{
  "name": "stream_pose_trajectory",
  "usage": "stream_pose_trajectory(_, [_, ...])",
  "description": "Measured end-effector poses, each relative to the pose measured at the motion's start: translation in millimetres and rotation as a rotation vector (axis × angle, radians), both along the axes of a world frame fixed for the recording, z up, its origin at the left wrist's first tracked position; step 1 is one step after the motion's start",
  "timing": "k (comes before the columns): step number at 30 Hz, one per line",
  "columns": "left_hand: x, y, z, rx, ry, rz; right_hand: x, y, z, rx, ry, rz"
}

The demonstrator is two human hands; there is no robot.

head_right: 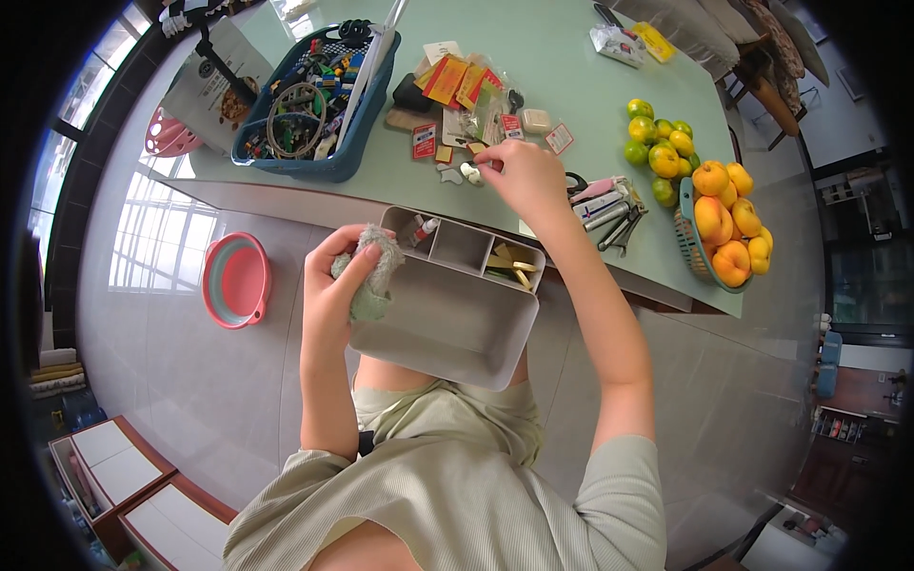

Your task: The person wets a cloth in a basin and then uses it to wipe the interior and exterior surfaces of a storage box. They also wipe several small items including a tube, a pair of scissors, and other small containers before placing them back into the box.

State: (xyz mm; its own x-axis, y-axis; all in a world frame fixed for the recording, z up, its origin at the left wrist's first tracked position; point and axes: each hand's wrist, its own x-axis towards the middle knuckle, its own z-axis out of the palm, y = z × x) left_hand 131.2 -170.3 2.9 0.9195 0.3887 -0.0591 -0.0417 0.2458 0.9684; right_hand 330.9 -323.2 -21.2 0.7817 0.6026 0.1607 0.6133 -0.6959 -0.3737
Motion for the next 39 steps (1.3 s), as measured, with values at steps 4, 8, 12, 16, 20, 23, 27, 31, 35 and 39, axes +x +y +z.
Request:
stream_pose_trajectory(4, [6,-3,2,0.005,-0.011,-0.014,9,1,-14,-0.074,-0.06,0.011])
stream_pose_trajectory(8, [8,-5,4,-0.027,0.008,-0.048,14,5,-26,-0.169,-0.13,0.029])
stream_pose_trajectory(12, [11,-8,5,-0.029,0.019,-0.074,16,5,-33,-0.193,-0.192,0.013])
stream_pose_trajectory(16, [15,-14,5,-0.078,0.013,-0.08,15,1,-31,-0.185,-0.19,-0.014])
stream_pose_trajectory(20, [16,-20,10,-0.147,0.04,-0.11,13,-9,-27,-0.045,-0.295,0.022])
stream_pose_trajectory(23, [18,-25,7,-0.233,0.047,-0.116,-1,-12,-5,0.117,-0.208,-0.005])
stream_pose_trajectory(27, [18,-30,6,-0.431,-0.001,-0.038,-37,-18,35,0.527,0.207,0.01])
stream_pose_trajectory(31, [16,-39,4,-0.434,0.02,0.064,-84,-33,57,0.701,0.397,0.052])
stream_pose_trajectory(35, [10,-47,5,-0.346,-0.034,0.002,-120,-37,46,0.689,0.343,0.077])
stream_pose_trajectory(39, [5,-53,-1,-0.25,-0.084,-0.02,-136,-40,40,0.706,0.285,0.112])
